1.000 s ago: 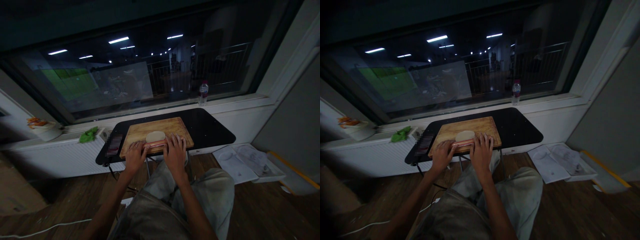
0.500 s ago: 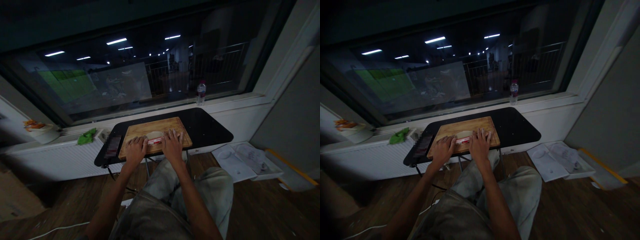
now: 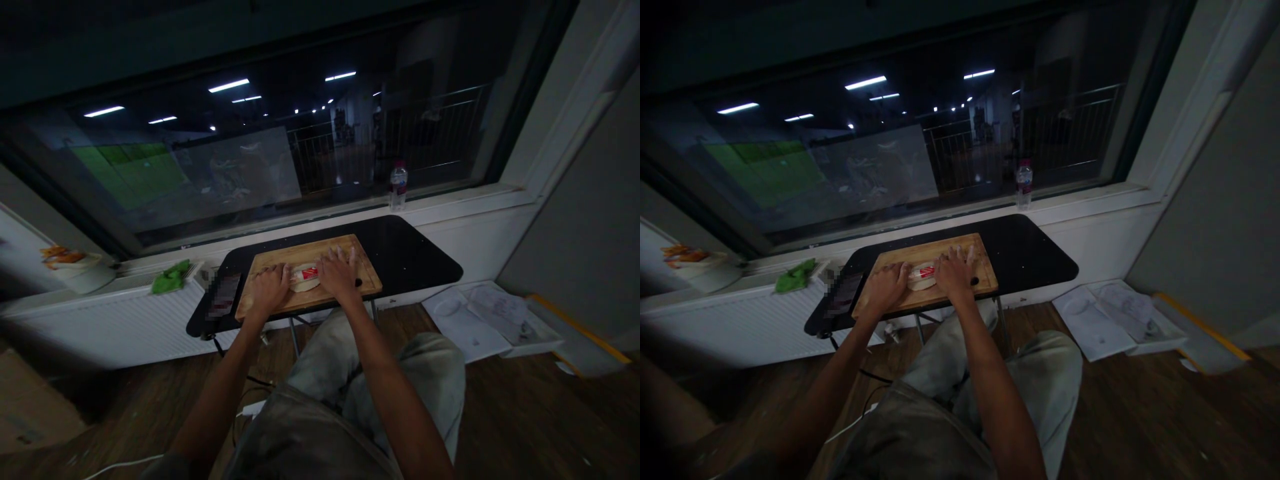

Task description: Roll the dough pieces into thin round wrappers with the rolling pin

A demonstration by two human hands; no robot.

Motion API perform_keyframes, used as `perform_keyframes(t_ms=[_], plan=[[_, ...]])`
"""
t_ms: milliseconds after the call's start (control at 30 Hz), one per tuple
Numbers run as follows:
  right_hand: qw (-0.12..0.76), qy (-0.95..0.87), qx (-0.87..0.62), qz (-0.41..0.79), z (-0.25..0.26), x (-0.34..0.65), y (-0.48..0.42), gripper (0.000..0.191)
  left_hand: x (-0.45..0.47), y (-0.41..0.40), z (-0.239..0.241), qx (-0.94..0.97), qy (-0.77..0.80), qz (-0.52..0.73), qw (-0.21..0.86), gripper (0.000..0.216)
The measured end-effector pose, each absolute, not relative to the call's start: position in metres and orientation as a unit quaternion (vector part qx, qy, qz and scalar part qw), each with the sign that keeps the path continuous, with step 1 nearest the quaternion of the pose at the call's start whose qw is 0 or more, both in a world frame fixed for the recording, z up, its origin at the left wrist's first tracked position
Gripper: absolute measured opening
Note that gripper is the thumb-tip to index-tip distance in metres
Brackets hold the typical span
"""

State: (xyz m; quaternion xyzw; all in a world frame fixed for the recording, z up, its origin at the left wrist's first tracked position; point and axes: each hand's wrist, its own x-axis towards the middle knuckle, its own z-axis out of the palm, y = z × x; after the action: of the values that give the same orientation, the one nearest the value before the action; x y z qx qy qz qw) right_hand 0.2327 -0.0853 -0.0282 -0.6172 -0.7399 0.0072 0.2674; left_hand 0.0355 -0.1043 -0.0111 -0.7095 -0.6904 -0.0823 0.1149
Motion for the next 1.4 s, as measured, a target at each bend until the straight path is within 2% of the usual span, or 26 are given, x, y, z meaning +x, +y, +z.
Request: perform_keyframes(t_ms=[167,400,767,833,967,1067,1233,1400], plan=[[0.243,-0.781,-0.573,0.053,-0.025,0.247,-0.066,0.051,0.034,-0.087,-0.008,-0.681,-0.718,-0.091,0.107,0.059],[0.315,-0.771,-0.553,0.033,-0.030,0.262,-0.066,0.038,0.024,-0.066,-0.024,-0.671,-0.712,-0.174,0.110,0.056],[0.343,-0.776,-0.518,0.107,-0.049,0.268,-0.046,0.042,0.016,-0.064,-0.042,-0.663,-0.587,-0.420,0.200,0.022],[0.349,-0.773,-0.519,0.107,-0.051,0.269,-0.044,0.039,0.014,-0.065,-0.045,-0.703,-0.551,-0.416,0.171,0.022],[0.361,-0.752,-0.542,0.098,-0.050,0.271,-0.046,0.039,0.016,-0.068,-0.049,-0.827,-0.453,-0.326,0.059,0.028],[0.365,-0.732,-0.568,0.097,-0.047,0.272,-0.051,0.040,0.018,-0.069,-0.048,-0.864,-0.419,-0.278,0.024,0.048],[0.352,-0.728,-0.581,0.099,-0.044,0.273,-0.055,0.041,0.019,-0.070,-0.046,-0.874,-0.427,-0.232,-0.006,0.062],[0.344,-0.732,-0.582,0.087,-0.045,0.273,-0.053,0.041,0.016,-0.069,-0.048,-0.849,-0.453,-0.268,-0.053,0.065]])
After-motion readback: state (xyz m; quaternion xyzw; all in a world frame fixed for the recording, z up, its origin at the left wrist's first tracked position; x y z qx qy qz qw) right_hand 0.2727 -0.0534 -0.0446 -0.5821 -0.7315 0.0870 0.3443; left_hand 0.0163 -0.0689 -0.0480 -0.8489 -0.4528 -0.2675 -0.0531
